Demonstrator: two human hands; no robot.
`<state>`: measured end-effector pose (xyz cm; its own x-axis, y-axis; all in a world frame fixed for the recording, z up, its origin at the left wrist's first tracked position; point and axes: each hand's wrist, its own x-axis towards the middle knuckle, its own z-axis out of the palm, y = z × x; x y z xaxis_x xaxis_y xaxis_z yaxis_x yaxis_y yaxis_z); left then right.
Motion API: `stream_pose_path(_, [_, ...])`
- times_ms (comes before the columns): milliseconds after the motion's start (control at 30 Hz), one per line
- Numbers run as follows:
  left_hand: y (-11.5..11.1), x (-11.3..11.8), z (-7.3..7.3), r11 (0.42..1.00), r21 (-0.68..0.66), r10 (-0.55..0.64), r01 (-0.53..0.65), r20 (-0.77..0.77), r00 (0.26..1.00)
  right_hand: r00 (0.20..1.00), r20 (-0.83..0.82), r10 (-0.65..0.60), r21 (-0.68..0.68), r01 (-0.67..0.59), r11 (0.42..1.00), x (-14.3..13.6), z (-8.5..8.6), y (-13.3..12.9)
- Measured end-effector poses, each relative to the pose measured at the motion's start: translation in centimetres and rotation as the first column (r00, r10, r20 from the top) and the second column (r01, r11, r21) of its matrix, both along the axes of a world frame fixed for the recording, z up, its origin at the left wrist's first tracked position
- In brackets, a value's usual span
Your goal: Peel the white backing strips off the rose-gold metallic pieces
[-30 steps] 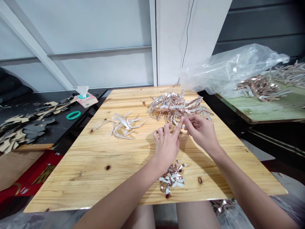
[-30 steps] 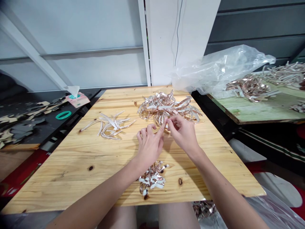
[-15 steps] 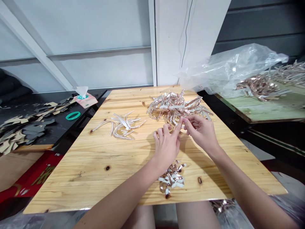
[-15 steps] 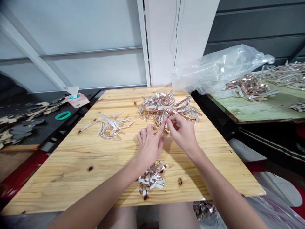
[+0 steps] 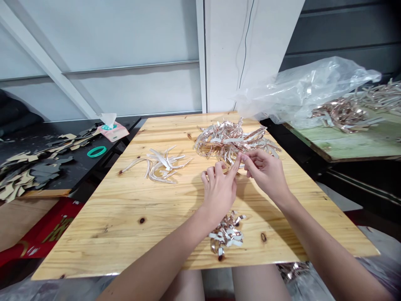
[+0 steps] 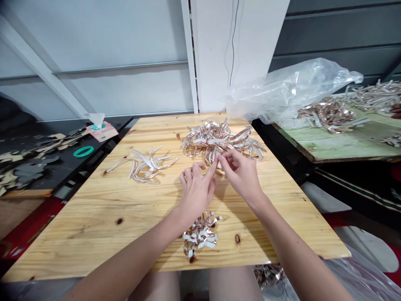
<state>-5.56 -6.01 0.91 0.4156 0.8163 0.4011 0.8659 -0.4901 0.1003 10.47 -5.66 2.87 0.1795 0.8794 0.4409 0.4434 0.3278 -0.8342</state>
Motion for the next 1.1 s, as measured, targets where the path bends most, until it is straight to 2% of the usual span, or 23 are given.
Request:
stream_pose_path(367, [0.0, 0.0, -0.2, 0.999, -0.01, -0.03, 0.03, 0.011, 0.999, 0.999, 0.025, -0.027, 0.006, 0.026, 1.0, -0.1, -0.2, 0.2])
stream_pose_path(600, [0.9, -0.2, 0.0, 0.991, -0.051, -0.112, 0.123, 0.17, 0.979, 0.999, -0.047, 0.017, 0.004, -0.017, 1.0, 0.1, -0.4, 0.4])
stream_pose_path(700, [1.7, -0.6, 0.4, 0.971, -0.074, -0.197, 0.226, 0.28, 0.939, 0.999, -0.037, 0.003, 0.014, -0.003, 1.0, 0.2, -0.5, 0.5])
stream_pose_path(800, [3.2, -1.3, 0.4, 0.951, -0.076, -0.235, 0.299, 0.451, 0.861, 0.997, 0.028, -0.068, -0.015, 0.068, 0.998, 0.6, -0.8, 0.9])
stream_pose_path(933, [5.6, -2.3, 0.1, 0.969, -0.045, -0.157, 0.244, 0.651, 0.743, 0.988, 0.109, -0.11, -0.082, 0.119, 0.99, 1.1, -1.4, 1.5])
stream_pose_path(1100, [7.2, -3.0, -0.2, 0.973, 0.001, -0.171, 0.23, 0.669, 0.723, 0.962, 0.271, -0.019, -0.117, 0.052, 0.992, 0.6, -2.0, 1.8])
